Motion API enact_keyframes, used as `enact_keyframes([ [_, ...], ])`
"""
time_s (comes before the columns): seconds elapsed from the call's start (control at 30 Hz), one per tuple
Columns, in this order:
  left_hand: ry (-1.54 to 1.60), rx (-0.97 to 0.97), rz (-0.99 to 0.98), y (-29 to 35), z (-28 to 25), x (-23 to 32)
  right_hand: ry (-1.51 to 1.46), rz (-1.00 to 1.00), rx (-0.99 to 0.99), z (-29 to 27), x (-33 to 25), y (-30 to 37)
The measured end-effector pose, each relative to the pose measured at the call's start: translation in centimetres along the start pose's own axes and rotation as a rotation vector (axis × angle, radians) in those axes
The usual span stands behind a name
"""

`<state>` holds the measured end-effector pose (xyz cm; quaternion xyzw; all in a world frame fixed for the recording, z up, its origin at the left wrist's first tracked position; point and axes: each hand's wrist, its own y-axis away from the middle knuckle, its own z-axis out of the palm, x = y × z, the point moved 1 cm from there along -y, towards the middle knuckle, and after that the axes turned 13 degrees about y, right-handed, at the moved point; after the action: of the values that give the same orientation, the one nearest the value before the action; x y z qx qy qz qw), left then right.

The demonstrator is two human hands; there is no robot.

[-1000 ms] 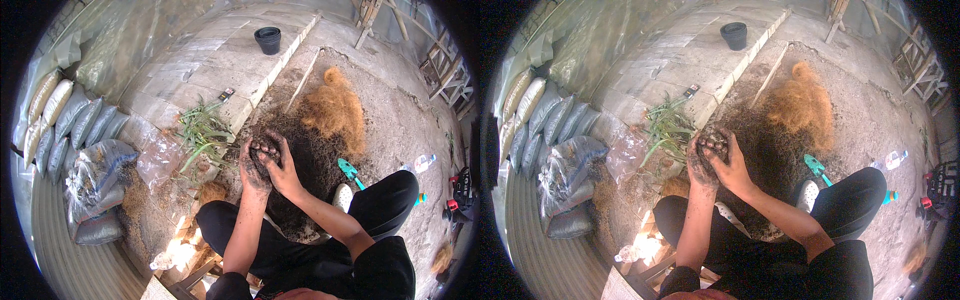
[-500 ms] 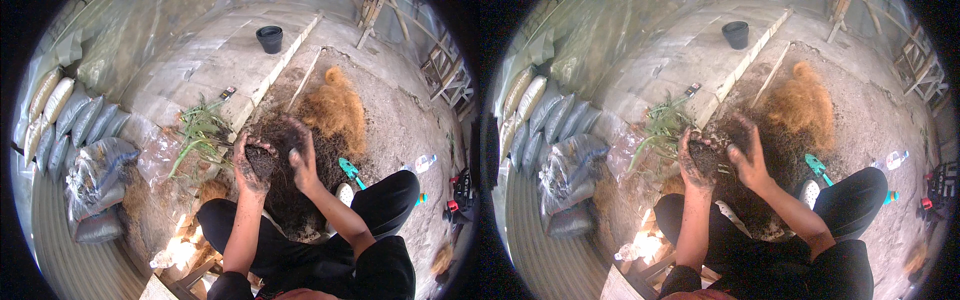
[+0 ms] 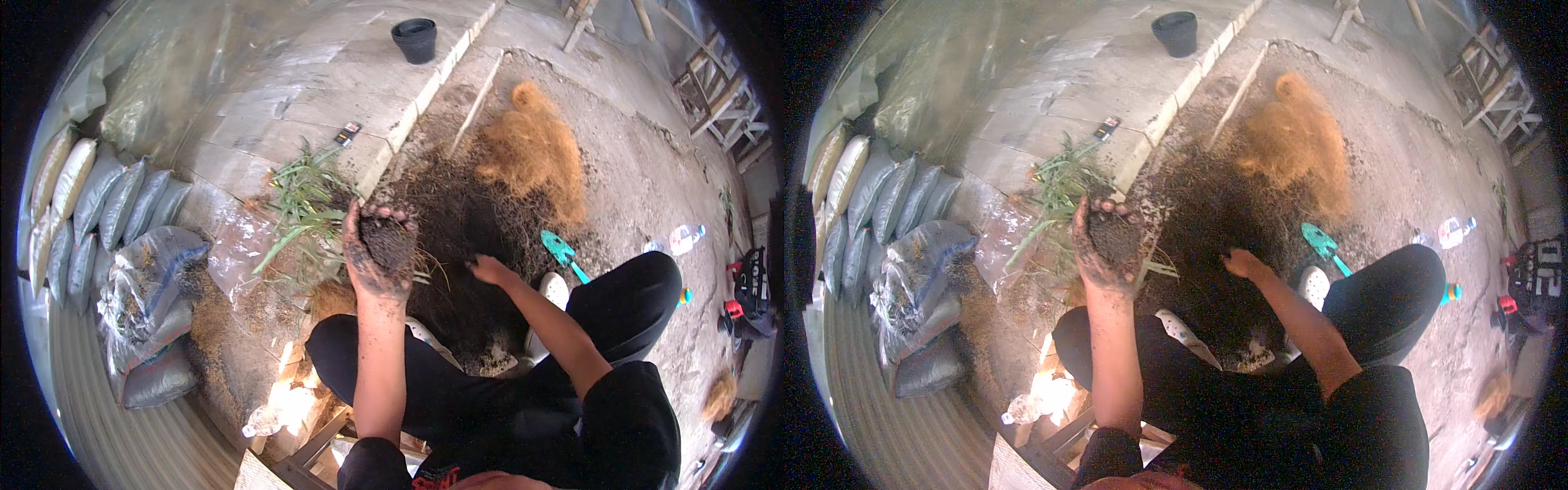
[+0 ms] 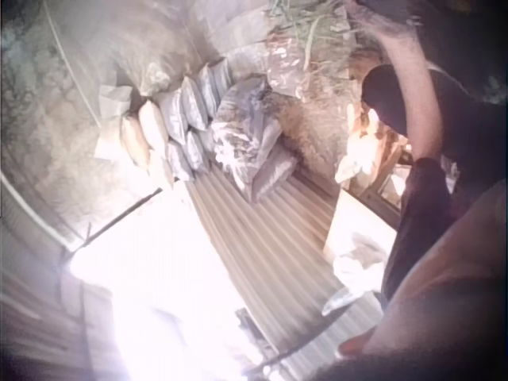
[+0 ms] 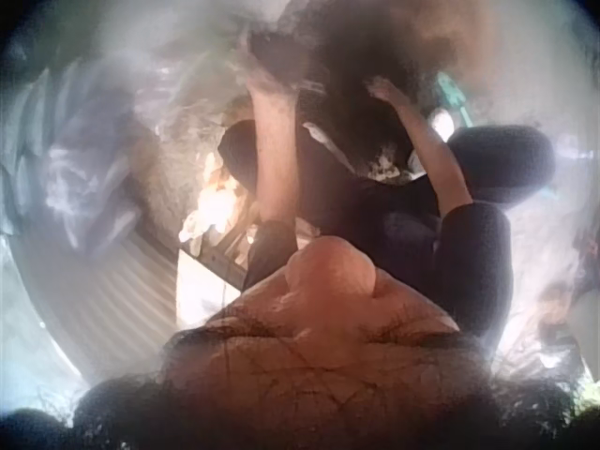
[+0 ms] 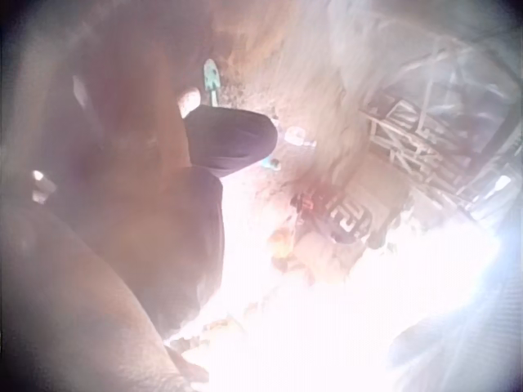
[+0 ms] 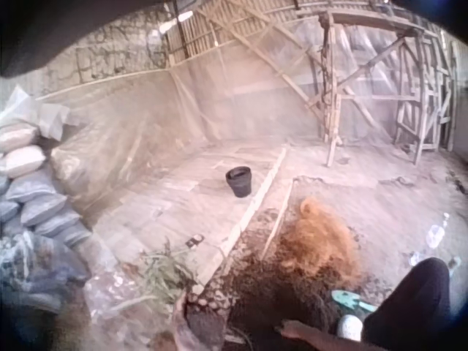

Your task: The person sits on the ground and prepares small green seedlings for planting by hand. They pick up individual seedlings, pack dark soil around the root balls, and gently press the soil to secure the plants. The person handles the seedlings one at a time, ensuring the roots are covered with soil before placing them down.

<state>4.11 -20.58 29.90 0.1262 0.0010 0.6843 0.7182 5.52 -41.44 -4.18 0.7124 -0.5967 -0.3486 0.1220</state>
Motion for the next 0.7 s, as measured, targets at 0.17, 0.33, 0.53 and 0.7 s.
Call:
enact_keyframes([
  [0.17,-0.032,0.052,0.005,-1.0,-1.4,0.3,0.156,0.011,0.026,7.0,0.6,2.0],
  [0.33,-0.035,0.081,0.020,-0.7,-0.7,0.2,0.234,-0.051,0.087,5.7,0.5,2.4],
  [0.53,-0.059,0.063,-0.010,-0.8,-0.7,-0.1,-0.009,0.078,0.491,6.3,0.3,0.0],
  [0.7,-0.046,0.093,-0.022,-0.9,-0.9,-0.1,-0.256,-0.051,0.347,4.2,-0.7,-3.0],
])
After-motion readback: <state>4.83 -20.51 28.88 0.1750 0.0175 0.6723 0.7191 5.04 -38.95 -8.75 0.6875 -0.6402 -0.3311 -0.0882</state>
